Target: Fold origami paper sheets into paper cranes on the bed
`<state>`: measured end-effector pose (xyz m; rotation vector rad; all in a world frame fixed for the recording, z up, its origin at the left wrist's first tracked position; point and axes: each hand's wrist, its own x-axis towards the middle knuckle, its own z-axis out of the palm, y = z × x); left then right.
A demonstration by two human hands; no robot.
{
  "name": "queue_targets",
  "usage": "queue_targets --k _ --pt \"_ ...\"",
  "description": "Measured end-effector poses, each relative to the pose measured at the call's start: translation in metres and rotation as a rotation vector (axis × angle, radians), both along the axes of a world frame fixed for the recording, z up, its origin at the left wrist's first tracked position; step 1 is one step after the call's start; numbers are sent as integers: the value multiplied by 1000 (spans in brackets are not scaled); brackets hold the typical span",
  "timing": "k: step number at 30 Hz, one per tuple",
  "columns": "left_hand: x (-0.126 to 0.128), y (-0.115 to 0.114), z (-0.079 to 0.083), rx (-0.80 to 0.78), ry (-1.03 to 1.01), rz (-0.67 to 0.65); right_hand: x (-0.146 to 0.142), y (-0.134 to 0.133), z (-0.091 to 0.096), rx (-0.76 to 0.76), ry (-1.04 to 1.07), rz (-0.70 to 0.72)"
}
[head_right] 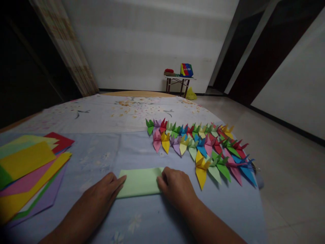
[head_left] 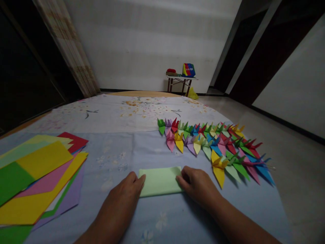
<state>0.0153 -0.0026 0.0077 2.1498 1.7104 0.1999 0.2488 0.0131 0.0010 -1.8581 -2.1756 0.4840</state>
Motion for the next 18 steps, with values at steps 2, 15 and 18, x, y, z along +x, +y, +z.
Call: queue_targets --k 2,15,18 --pt "1 -1 1 -4 13 -2 0 0 1 -6 5 4" --pt "1 0 6 -26 72 -9 1 0 -2 -5 8 5" --pt "2 1 7 -37 69 -7 1 0 -1 -15 6 -6"
